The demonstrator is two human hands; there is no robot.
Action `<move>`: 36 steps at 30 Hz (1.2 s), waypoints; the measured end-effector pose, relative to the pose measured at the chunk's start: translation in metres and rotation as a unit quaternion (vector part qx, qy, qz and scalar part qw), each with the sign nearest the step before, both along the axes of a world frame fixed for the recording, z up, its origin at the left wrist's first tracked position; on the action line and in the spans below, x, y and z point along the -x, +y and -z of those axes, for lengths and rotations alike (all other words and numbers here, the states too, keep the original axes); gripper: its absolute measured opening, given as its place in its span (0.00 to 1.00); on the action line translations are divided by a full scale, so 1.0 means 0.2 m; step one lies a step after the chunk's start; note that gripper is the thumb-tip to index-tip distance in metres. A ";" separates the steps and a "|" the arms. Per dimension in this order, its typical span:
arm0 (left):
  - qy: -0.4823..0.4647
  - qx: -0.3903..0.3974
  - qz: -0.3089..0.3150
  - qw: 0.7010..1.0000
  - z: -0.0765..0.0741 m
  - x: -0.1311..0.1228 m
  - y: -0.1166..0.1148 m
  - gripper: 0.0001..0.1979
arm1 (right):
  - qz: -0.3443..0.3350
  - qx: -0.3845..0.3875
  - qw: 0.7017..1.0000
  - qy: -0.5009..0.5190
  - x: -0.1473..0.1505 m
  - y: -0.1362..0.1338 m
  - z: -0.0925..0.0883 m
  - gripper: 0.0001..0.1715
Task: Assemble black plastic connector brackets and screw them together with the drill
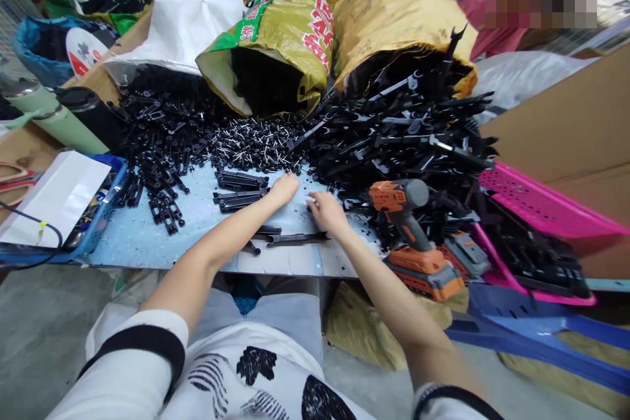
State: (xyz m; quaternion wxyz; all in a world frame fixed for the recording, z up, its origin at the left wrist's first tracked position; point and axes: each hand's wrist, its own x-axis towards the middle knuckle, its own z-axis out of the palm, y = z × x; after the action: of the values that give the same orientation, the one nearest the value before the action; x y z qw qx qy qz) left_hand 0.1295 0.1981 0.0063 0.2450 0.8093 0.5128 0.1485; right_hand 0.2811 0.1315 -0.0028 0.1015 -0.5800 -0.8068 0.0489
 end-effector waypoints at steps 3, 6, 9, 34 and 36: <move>-0.044 -0.007 -0.018 0.999 -0.02 0.12 -0.13 0.08 | 0.072 -0.014 0.997 -0.014 0.06 0.27 0.00 0.16; -0.233 0.037 -0.118 0.965 -0.07 0.35 -0.34 0.07 | 0.117 0.024 0.992 -0.049 0.18 0.45 0.01 0.14; -0.413 0.124 -0.259 0.864 -0.09 0.64 -0.55 0.13 | 0.136 0.051 0.987 -0.063 0.25 0.50 0.03 0.14; -0.365 0.248 -0.319 0.839 0.05 0.82 -0.71 0.12 | -0.144 0.045 0.985 -0.084 0.59 0.53 -0.03 0.19; -0.367 0.252 -0.316 0.838 0.04 0.81 -0.72 0.12 | -0.154 0.065 0.981 -0.097 0.60 0.55 -0.05 0.16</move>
State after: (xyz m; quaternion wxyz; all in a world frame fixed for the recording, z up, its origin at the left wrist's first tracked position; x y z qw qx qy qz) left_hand -0.0327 0.0549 -0.0024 0.5501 0.3998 0.6332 0.3695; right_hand 0.1613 0.2423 0.0066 -0.0234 -0.4562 -0.8876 0.0597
